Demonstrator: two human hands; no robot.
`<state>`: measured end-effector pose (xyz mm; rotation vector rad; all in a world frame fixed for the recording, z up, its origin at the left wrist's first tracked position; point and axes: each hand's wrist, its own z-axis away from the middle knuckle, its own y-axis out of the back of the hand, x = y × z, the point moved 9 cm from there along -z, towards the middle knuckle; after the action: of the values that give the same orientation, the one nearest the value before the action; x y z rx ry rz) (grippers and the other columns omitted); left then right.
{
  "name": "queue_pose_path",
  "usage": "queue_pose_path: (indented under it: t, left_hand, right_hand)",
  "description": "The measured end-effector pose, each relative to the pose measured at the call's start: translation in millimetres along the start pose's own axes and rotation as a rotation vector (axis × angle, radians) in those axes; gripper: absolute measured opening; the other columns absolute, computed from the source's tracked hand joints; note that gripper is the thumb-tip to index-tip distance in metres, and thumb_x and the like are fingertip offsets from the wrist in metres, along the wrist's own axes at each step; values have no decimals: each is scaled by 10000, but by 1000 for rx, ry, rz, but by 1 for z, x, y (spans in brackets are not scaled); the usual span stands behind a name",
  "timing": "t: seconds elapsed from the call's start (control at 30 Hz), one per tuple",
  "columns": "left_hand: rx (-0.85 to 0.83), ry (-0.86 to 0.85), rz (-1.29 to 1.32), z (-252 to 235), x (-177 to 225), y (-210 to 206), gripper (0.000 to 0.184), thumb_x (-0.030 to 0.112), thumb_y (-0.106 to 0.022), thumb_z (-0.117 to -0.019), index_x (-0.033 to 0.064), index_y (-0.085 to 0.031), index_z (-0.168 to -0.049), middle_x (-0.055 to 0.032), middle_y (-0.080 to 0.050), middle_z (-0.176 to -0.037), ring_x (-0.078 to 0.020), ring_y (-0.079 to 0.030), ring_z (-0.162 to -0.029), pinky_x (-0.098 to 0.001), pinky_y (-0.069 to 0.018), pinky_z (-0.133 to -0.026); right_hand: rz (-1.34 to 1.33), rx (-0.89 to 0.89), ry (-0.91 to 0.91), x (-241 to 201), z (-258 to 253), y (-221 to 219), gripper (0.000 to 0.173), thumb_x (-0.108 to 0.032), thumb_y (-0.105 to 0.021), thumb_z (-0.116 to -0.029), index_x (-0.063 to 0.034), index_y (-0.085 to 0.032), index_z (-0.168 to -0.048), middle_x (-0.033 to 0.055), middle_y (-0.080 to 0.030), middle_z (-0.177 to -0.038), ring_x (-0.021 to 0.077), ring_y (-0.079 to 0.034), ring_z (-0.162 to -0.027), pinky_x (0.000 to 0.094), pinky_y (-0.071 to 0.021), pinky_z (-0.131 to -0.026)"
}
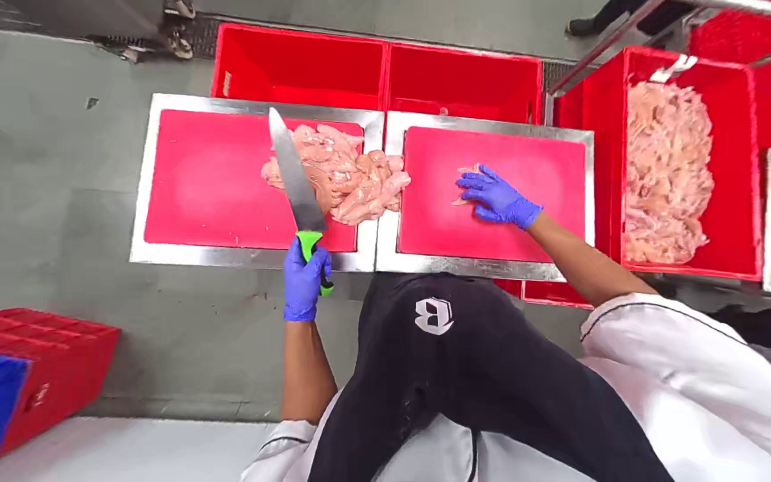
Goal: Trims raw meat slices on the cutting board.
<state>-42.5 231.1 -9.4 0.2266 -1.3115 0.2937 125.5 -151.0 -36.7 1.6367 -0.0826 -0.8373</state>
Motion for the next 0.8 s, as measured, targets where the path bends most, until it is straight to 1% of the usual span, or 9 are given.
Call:
queue_pose_path:
  t: [0.07,0.1,0.2,0.27,0.33,0.4,0.47,0.6,0.8]
  left_hand:
    - [-92,23,-70,4,0,-35,659,47,-563,-906,7,-322,-1518,24,-624,-759,-81,-603,-551,-244,-546,-509]
    - [-136,56,-128,9,-4,-53,700,75,-576,-921,16,-292,-1558,-3,-644,-798,-94,-612,-561,-255,-552,-507]
    - [-277,122,-392,7,-7,-117,524,243,-528,-1043,29,-412,-1507,-48,-672,-834,-124,-633,-588,-307,-578,-545]
    - [-392,133,-602,-1,-11,-160,487,334,-465,-1082,48,-476,-1476,-83,-683,-847,-163,-657,-623,-369,-598,-601]
    - [-482,155,-764,-11,-18,-198,476,370,-433,-1097,88,-502,-1474,-123,-701,-902,-221,-693,-705,-436,-609,-690]
    - [-533,185,-874,-19,-28,-224,464,378,-431,-1102,104,-513,-1467,-175,-713,-997,-288,-714,-824,-506,-591,-804]
    - [-519,186,-915,-25,-33,-230,470,373,-437,-1099,93,-513,-1469,-204,-713,-1055,-327,-716,-896,-539,-574,-862]
    - [-443,161,-918,-24,-19,-225,485,370,-434,-1099,87,-496,-1487,-187,-713,-1013,-301,-714,-850,-507,-588,-833]
    - [-522,204,-947,-11,-29,-233,477,362,-430,-1096,95,-506,-1483,-204,-712,-1111,-319,-717,-942,-528,-569,-884]
  right_hand:
    - [-40,-11,98,-18,20,-23,364,-214,-508,-907,-100,-733,-1169,131,-637,-1399,375,-508,-1395,664,-238,-1204]
    - [-107,-20,160,-37,31,-32,360,-218,-500,-930,-90,-727,-1178,142,-652,-1374,380,-534,-1369,649,-274,-1195]
    - [-208,85,266,-72,42,-37,301,-229,-545,-961,-80,-743,-1130,161,-714,-1237,367,-650,-1212,554,-472,-1075]
    - [-135,268,80,-54,40,-23,271,-202,-575,-960,-92,-750,-1135,160,-715,-1218,356,-658,-1187,536,-508,-1031]
    - [-67,398,-193,-19,37,-12,301,-223,-567,-962,-109,-748,-1175,139,-700,-1256,338,-623,-1244,529,-474,-1074]
    - [-73,489,-308,0,38,-3,259,-222,-583,-957,-84,-767,-1076,128,-734,-1156,326,-664,-1166,519,-495,-1035]
    - [-149,541,-362,6,39,11,227,-211,-614,-944,-45,-765,-982,155,-744,-1027,336,-706,-1026,520,-545,-911]
    - [-288,473,-660,41,34,22,335,-326,-656,-966,-72,-703,-1179,171,-682,-1141,355,-648,-1089,567,-518,-916]
    - [-409,352,-881,58,30,13,358,-374,-725,-920,-79,-689,-1118,194,-671,-1021,407,-649,-953,633,-506,-769]
